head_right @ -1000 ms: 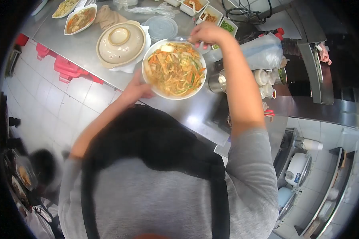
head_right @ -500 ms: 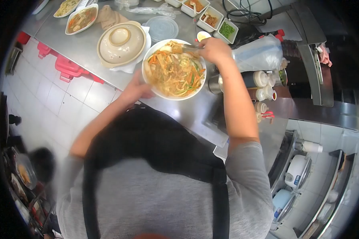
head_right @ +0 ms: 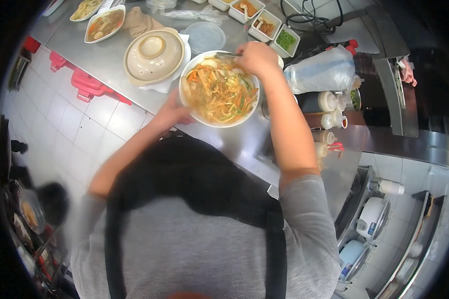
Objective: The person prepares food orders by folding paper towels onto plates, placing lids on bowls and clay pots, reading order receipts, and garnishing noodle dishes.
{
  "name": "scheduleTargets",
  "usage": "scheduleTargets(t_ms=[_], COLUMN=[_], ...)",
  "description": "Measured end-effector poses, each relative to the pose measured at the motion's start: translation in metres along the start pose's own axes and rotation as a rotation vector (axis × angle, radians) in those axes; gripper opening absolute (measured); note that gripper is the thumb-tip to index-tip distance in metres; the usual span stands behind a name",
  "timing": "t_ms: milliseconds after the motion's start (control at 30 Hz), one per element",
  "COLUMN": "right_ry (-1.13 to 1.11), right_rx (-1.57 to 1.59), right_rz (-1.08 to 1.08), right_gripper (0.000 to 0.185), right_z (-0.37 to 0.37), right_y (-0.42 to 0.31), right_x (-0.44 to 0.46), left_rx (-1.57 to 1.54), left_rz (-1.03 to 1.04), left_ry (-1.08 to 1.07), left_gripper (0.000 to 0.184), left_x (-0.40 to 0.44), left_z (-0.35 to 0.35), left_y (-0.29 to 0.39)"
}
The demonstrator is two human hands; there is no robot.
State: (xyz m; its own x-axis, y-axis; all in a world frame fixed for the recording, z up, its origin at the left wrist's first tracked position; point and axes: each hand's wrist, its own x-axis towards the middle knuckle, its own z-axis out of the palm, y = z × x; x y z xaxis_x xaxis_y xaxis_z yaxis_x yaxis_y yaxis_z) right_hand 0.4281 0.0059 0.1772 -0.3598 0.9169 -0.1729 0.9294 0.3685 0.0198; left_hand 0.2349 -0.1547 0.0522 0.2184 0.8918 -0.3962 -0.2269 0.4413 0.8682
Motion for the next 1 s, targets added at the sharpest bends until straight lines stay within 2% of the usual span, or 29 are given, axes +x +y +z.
scheduleTargets(t_ms=[167,300,400,433,533,567,667,700,767,900,1000], right_ry=[0.015,-0.062,0.016,0.068,0.093,0.041,0.010,0.037,0.037,0.116,0.038], right_rx=[0.075,0.321,0.223,0.231,0.336,0.397,0.378,0.274,0.297,0.312,0.192], right_rz=[0.005,0.205,0.048,0.087,0.140,0.236,0.283,0.246,0.231,0.227,0.233], right_gripper=[0.029,0.027,0.027,0.026,0.026,0.028,0.030,0.031,0.032,0.031,0.028], right_z=[0.016,0.010,0.049,0.051,0.025,0.012,0.026,0.047,0.060,0.013,-0.008], right_y=[0.011,0.058,0.066,0.065,0.074,0.075,0.082,0.082,0.073,0.077,0.083], right_x=[-0.004,-0.023,-0.029,-0.032,-0.057,-0.067,-0.074,-0.070,-0.068,-0.101,-0.126], left_rx=[0.030,0.037,0.005,0.014,0.033,0.032,0.024,0.022,0.034,0.036,0.043], left_rz=[-0.006,0.007,0.022,0.010,-0.022,-0.022,-0.014,-0.009,-0.001,-0.005,-0.010], left_ry=[-0.011,-0.023,-0.022,-0.029,-0.030,-0.025,-0.040,-0.046,-0.048,-0.043,-0.024], left_gripper=[0.078,0.077,0.082,0.082,0.083,0.083,0.082,0.082,0.081,0.080,0.079], left_x=[-0.002,0.000,0.004,0.003,-0.002,-0.001,0.002,0.001,0.001,-0.001,-0.003], left_z=[-0.001,-0.002,-0.002,-0.002,-0.003,-0.003,-0.003,-0.004,-0.004,-0.002,0.000], left_y=[0.002,-0.002,-0.005,-0.002,0.004,0.004,0.001,0.001,0.000,0.001,0.003])
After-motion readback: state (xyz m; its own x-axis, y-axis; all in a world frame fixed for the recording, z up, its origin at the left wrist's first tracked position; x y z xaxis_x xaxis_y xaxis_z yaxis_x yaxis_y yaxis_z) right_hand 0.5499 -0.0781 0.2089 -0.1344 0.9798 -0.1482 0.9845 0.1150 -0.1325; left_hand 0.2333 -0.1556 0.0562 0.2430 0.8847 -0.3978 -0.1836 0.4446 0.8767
